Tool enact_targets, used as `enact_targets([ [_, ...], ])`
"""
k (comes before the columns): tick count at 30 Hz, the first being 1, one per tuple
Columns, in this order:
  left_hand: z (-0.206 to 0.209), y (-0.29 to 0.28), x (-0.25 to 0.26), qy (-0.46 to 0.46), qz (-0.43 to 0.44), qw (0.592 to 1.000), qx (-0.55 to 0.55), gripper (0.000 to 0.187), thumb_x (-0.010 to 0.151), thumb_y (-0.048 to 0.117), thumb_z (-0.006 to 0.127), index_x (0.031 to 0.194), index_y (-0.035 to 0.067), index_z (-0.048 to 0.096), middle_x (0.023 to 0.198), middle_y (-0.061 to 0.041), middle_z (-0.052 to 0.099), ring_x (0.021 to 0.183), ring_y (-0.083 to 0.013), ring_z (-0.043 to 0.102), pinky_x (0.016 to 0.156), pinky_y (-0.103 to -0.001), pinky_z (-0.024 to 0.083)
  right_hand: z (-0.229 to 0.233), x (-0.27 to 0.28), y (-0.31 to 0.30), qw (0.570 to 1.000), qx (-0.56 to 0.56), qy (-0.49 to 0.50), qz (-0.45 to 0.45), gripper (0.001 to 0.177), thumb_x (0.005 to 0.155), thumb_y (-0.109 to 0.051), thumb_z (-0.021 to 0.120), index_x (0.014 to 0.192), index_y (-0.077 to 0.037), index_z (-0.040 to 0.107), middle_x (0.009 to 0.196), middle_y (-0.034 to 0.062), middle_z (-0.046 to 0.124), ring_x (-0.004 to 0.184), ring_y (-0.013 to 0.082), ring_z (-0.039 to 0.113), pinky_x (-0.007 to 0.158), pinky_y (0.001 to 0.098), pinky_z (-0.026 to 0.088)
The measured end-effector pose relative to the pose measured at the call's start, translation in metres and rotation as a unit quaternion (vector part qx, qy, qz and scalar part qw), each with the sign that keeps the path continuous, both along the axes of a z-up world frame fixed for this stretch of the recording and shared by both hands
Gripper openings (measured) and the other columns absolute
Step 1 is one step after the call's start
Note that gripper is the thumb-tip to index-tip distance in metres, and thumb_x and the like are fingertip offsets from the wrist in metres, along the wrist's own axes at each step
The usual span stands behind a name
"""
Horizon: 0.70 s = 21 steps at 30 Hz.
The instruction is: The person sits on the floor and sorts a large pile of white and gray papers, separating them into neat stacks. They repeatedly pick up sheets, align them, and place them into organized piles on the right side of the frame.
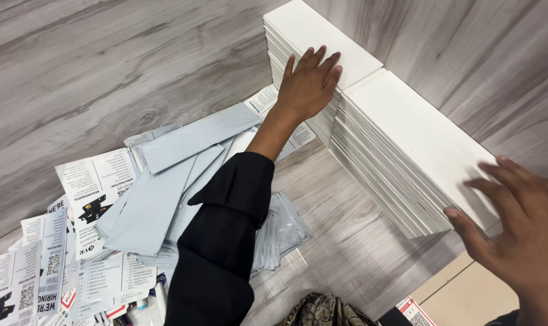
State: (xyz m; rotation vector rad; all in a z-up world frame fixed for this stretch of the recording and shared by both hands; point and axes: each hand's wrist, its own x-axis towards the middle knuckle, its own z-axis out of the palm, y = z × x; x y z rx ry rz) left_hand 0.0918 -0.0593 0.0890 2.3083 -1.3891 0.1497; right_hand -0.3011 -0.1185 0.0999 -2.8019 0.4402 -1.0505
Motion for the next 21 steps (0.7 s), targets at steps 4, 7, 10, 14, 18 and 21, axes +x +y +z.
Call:
enact_targets([
  [4, 0.007, -0.004, -0.003, -0.034, 0.013, 0.999, 0.028, 0.055, 0.103, 0.050, 0.030, 0.153, 0.030, 0.044, 0.161, -0.010, 0.036, 0.152, -0.0305, 0.025, 0.125, -0.054, 0.010, -0.008, 0.000, -0.006, 0.997, -0.013, 0.067, -0.021, 0.045, 0.104, -0.047, 0.051, 0.142, -0.024, 0.061, 0.147, 0.0024, 0.056, 0.150, 0.0219, 0.044, 0.127, 0.0480, 0.027],
  [7, 0.005, -0.004, -0.004, -0.037, 0.016, 0.999, 0.026, 0.055, 0.103, 0.050, 0.032, 0.153, 0.031, 0.044, 0.161, -0.012, 0.036, 0.152, -0.0323, 0.026, 0.125, -0.054, 0.011, -0.010, 0.008, -0.011, 0.990, -0.036, 0.133, -0.035, 0.053, 0.105, -0.049, 0.040, 0.151, -0.026, 0.052, 0.156, 0.0066, 0.050, 0.154, 0.0248, 0.037, 0.128, 0.0514, 0.024],
  [10, 0.005, -0.007, -0.005, -0.024, 0.011, 0.999, 0.021, 0.054, 0.103, 0.050, 0.035, 0.153, 0.031, 0.045, 0.161, -0.012, 0.036, 0.153, -0.0325, 0.025, 0.125, -0.054, 0.011, -0.010, 0.018, -0.018, 0.978, -0.068, 0.189, -0.050, 0.066, 0.100, -0.061, 0.029, 0.154, -0.025, 0.042, 0.159, 0.0107, 0.041, 0.152, 0.0286, 0.030, 0.124, 0.0534, 0.019],
  [14, 0.010, -0.007, -0.002, -0.006, 0.005, 1.000, 0.023, 0.055, 0.100, 0.047, 0.038, 0.151, 0.030, 0.045, 0.161, -0.011, 0.034, 0.152, -0.0323, 0.021, 0.123, -0.054, 0.009, -0.006, 0.022, -0.020, 0.973, -0.081, 0.213, -0.041, 0.078, 0.095, -0.072, 0.023, 0.155, -0.023, 0.037, 0.159, 0.0125, 0.036, 0.151, 0.0298, 0.024, 0.122, 0.0541, 0.016],
  [18, 0.007, -0.011, -0.008, -0.071, -0.045, 0.996, -0.037, 0.052, 0.100, 0.039, 0.040, 0.150, 0.024, 0.049, 0.164, -0.006, 0.034, 0.154, -0.0299, 0.022, 0.123, -0.058, 0.007, -0.006, 0.021, -0.016, 0.975, -0.110, 0.186, -0.052, 0.075, 0.097, -0.067, 0.026, 0.156, -0.023, 0.040, 0.157, 0.0152, 0.040, 0.150, 0.0301, 0.029, 0.120, 0.0513, 0.021],
  [21, -0.002, -0.018, -0.021, -0.142, -0.133, 0.978, -0.074, 0.051, 0.104, 0.035, 0.036, 0.151, 0.021, 0.050, 0.161, -0.004, 0.042, 0.152, -0.0278, 0.031, 0.126, -0.057, 0.013, -0.015, 0.026, -0.012, 0.992, -0.117, 0.033, -0.037, 0.061, 0.103, -0.059, 0.035, 0.150, -0.022, 0.048, 0.149, 0.0141, 0.055, 0.140, 0.0284, 0.048, 0.118, 0.0481, 0.031],
])
